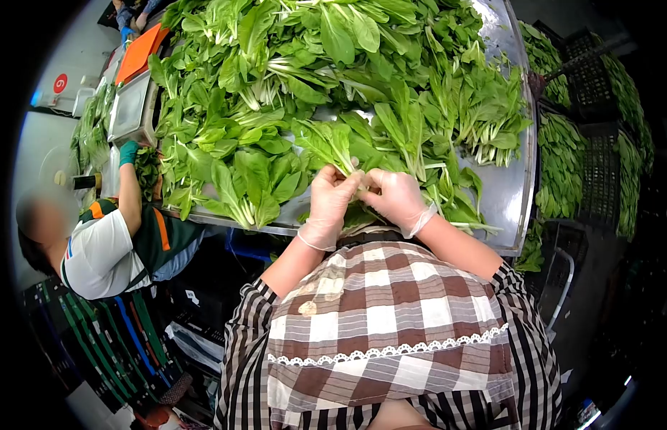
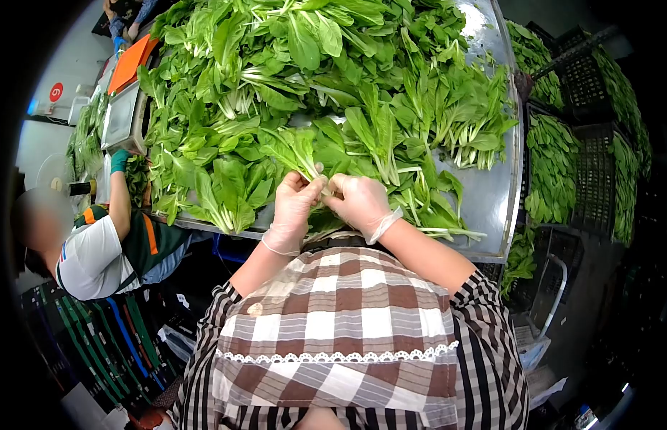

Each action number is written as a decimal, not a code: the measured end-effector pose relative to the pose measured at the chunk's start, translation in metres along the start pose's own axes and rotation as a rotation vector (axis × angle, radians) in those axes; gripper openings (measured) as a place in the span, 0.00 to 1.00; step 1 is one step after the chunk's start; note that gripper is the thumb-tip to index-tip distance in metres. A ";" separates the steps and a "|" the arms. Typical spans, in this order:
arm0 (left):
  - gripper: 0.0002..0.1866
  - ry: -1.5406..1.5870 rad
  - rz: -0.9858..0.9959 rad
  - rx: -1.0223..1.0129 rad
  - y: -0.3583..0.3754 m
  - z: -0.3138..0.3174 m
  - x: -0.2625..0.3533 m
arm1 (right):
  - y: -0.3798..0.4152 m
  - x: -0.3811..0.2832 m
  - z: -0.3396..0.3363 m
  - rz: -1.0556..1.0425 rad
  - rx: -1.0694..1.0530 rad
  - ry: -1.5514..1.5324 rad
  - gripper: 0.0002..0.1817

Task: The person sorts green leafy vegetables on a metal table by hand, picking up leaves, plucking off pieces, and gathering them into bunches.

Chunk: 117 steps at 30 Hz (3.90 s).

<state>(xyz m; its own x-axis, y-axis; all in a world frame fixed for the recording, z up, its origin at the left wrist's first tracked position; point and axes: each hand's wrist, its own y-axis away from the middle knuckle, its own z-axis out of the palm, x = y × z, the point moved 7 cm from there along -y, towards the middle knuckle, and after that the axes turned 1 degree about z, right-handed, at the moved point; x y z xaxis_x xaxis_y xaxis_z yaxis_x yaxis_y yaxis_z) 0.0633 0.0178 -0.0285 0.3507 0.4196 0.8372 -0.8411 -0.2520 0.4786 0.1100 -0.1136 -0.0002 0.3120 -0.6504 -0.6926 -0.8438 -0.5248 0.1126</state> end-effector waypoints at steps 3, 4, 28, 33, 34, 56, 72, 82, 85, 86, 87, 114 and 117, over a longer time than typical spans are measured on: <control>0.17 0.028 0.012 -0.055 0.003 0.006 0.006 | 0.003 0.011 0.006 0.068 -0.108 -0.312 0.12; 0.16 0.013 -0.011 -0.092 0.001 0.003 0.002 | 0.003 0.011 0.008 0.087 -0.154 -0.448 0.12; 0.05 0.003 0.067 -0.068 0.017 0.009 0.017 | 0.024 0.087 -0.045 0.270 0.276 0.134 0.12; 0.05 -0.048 -0.001 -0.178 0.013 0.025 0.004 | 0.022 0.116 -0.032 0.299 0.257 0.131 0.12; 0.06 -0.069 -0.002 -0.188 0.013 0.025 0.002 | 0.022 0.119 -0.031 0.332 0.269 0.056 0.12; 0.15 -0.091 0.016 -0.274 0.000 0.043 0.004 | 0.041 0.041 -0.007 0.294 0.079 -1.129 0.07; 0.22 -0.102 0.061 -0.335 0.003 0.021 -0.004 | 0.030 0.041 0.013 0.332 -0.149 -1.055 0.08; 0.13 -0.248 0.272 -0.334 0.032 0.030 0.028 | -0.002 0.036 -0.012 0.028 -0.096 -0.162 0.09; 0.14 -0.172 0.177 -0.345 0.035 0.032 0.027 | 0.003 0.028 -0.007 0.004 -0.275 0.227 0.18; 0.14 -0.152 0.167 -0.325 0.031 0.030 0.026 | 0.005 0.027 -0.010 -0.030 -0.285 0.261 0.20; 0.14 -0.128 0.158 -0.302 0.027 0.026 0.022 | 0.007 0.035 -0.020 0.048 -0.170 0.014 0.22; 0.15 0.120 -0.087 -0.281 -0.003 0.037 -0.011 | 0.022 0.036 -0.008 0.245 0.019 -1.035 0.08; 0.16 0.155 -0.051 -0.225 -0.004 0.033 -0.011 | 0.023 0.037 -0.008 0.193 0.108 -1.158 0.07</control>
<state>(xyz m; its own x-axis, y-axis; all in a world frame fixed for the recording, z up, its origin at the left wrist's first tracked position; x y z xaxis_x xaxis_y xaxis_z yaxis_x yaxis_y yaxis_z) 0.0765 -0.0150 -0.0308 0.3423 0.5591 0.7551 -0.9003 -0.0347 0.4338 0.1054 -0.1543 -0.0174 -0.3607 0.2019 -0.9106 -0.8834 -0.3870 0.2641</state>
